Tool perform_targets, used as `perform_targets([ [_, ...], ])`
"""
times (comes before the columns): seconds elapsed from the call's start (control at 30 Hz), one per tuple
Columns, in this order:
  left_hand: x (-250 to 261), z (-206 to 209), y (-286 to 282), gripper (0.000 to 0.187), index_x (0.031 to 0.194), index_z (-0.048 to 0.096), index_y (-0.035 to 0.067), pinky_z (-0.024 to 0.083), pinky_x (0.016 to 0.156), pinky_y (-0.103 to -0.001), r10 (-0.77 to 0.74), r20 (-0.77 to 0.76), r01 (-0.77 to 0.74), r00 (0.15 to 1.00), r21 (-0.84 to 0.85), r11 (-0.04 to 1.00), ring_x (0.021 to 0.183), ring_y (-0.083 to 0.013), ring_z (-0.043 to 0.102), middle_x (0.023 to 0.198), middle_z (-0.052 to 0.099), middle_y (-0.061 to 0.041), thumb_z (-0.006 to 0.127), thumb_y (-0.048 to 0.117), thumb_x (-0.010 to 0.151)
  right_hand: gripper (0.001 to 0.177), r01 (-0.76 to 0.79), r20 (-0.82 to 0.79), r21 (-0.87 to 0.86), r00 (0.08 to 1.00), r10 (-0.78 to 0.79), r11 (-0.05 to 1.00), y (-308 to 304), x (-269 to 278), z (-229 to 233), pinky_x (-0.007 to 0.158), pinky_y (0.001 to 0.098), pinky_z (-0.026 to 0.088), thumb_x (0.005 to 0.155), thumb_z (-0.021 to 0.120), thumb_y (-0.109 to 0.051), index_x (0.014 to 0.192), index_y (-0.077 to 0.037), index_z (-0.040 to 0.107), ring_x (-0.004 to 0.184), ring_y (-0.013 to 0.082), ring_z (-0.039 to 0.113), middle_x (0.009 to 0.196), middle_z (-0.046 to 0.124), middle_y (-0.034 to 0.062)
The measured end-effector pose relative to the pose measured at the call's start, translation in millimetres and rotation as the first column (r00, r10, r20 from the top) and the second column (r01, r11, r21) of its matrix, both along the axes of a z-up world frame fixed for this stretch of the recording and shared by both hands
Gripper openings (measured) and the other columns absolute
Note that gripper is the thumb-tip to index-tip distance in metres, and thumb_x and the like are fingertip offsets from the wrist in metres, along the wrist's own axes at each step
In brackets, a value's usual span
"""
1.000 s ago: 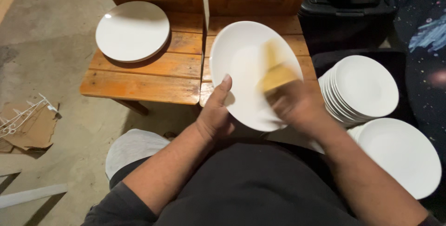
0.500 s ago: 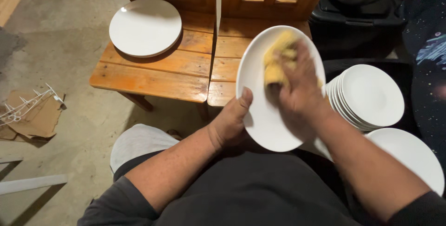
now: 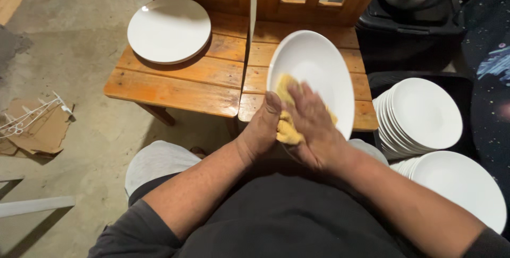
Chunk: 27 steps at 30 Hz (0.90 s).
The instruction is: The person wipes multiple white plates with a yellow cloth, handling them one at a time. They wipe both sides of each plate and place the cleaned plates on a wooden chair.
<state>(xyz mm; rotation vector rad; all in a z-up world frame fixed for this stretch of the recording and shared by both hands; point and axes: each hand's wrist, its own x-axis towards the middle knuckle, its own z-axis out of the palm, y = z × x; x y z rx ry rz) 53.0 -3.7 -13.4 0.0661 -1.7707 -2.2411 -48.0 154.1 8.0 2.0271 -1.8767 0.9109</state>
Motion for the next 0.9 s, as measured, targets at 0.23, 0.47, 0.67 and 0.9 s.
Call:
perform_targets([
  [0.23,5.6,17.6,15.1,0.116,0.161,0.017,0.002,0.046,0.112,-0.039,-0.158,-0.066,0.159,0.985,0.010,0.987,0.136,-0.0274,0.051,0.149,0.047,-0.019,0.037,0.088,0.085,0.076,0.038,0.390,-0.192,0.920,0.041,0.981,-52.6,-69.5,13.1,0.139,0.0475,0.024,0.117,0.054,-0.024,0.163,-0.007,-0.004,0.167,0.0341,0.023,0.176,0.000,0.0196],
  [0.47,4.8,25.4,1.9,0.123,0.163,0.018,0.000,0.040,0.122,-0.041,-0.082,-0.193,0.091,0.978,0.040,0.995,0.148,-0.0303,0.043,0.157,0.042,-0.020,0.043,0.091,0.083,0.068,0.093,0.201,0.053,0.974,-0.102,0.994,-22.5,14.8,28.0,0.137,0.0450,0.014,0.104,0.051,-0.036,0.161,-0.005,0.029,0.163,0.0381,0.021,0.172,0.020,0.0222],
  [0.67,4.1,26.6,11.1,0.128,0.161,0.013,0.001,0.043,0.117,-0.042,-0.121,-0.101,0.122,0.988,0.009,0.992,0.143,-0.0316,0.045,0.153,0.042,-0.021,0.045,0.093,0.078,0.079,0.075,0.663,0.105,0.738,-0.126,0.992,-40.8,-14.1,52.9,0.127,0.0408,0.029,0.107,0.035,-0.053,0.161,0.001,0.013,0.144,0.0388,0.040,0.154,0.040,0.0285],
  [0.9,0.9,28.7,8.0,0.124,0.167,0.022,0.000,0.036,0.128,-0.036,-0.043,-0.278,0.083,0.960,0.134,0.988,0.154,-0.0232,0.038,0.166,0.038,-0.014,0.051,0.088,0.085,0.080,0.199,0.177,0.162,0.958,-0.226,0.967,-33.9,0.4,44.9,0.125,0.0491,0.023,0.106,0.053,-0.042,0.157,0.011,0.021,0.154,0.0463,0.025,0.163,0.025,0.0355],
])
